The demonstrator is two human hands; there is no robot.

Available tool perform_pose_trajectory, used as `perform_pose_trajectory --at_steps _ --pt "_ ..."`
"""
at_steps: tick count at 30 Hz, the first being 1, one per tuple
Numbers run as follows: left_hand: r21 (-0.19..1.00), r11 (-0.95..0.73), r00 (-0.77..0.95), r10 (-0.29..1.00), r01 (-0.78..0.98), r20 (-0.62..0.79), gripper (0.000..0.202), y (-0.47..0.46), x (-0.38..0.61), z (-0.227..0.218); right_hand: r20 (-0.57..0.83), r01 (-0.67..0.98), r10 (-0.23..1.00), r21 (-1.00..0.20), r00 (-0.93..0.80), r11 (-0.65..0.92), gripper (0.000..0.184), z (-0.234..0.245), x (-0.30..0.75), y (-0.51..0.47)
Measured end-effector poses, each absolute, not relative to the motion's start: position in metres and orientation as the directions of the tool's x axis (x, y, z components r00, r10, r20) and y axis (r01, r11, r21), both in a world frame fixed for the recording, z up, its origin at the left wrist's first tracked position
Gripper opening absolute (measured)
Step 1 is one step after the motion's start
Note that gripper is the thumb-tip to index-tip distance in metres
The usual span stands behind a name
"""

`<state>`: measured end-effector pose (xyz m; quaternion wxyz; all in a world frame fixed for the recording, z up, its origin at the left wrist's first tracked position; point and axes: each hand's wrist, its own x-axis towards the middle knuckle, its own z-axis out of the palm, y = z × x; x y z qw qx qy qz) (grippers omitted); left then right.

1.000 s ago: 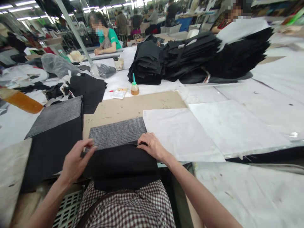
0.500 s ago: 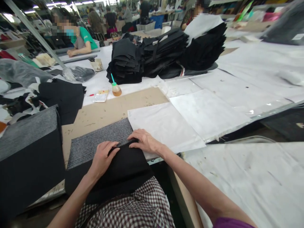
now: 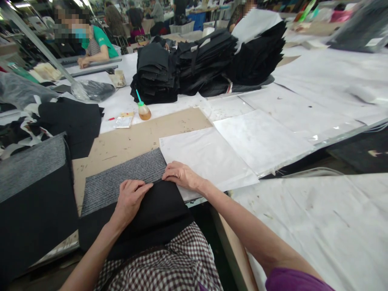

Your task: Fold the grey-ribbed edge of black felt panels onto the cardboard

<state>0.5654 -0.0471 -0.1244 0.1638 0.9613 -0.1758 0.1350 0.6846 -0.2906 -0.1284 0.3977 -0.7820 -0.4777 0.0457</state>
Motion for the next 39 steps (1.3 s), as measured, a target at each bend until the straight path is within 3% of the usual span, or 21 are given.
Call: perform_pose_trajectory --at_steps 11,17,23,30,35,39 --pt "0.104 -0.900 0.883 -0.383 -0.423 0.271 0.027 -0.053 0.564 -0.116 0.285 0.902 0.886 -0.343 0.367 -0.263 0.020 -0.124 0.685 -0.292" --pt "0.070 -0.898 0.876 -0.404 -0.435 0.262 0.029 -0.054 0.562 -0.111 0.307 0.897 0.885 -0.383 0.350 -0.222 0.026 -0.125 0.682 -0.305" --pt "0.070 -0.894 0.868 -0.408 -0.443 0.283 0.028 -0.052 0.561 -0.112 0.321 0.854 0.835 -0.428 0.448 -0.294 0.034 -0.124 0.680 -0.327" --pt "0.074 -0.893 0.865 -0.406 -0.445 0.294 0.027 -0.050 0.560 -0.116 0.403 0.688 0.558 -0.403 0.726 -0.603 0.036 -0.098 0.631 -0.285" --pt "0.152 -0.887 0.875 -0.378 -0.436 0.301 0.028 -0.035 0.559 -0.123 0.281 0.678 0.617 -0.304 0.735 -0.669 0.042 -0.124 0.591 -0.247" --pt "0.232 -0.873 0.885 -0.354 -0.429 0.303 0.027 -0.007 0.551 -0.127 0.267 0.694 0.641 -0.274 0.720 -0.666 0.050 -0.134 0.589 -0.248"
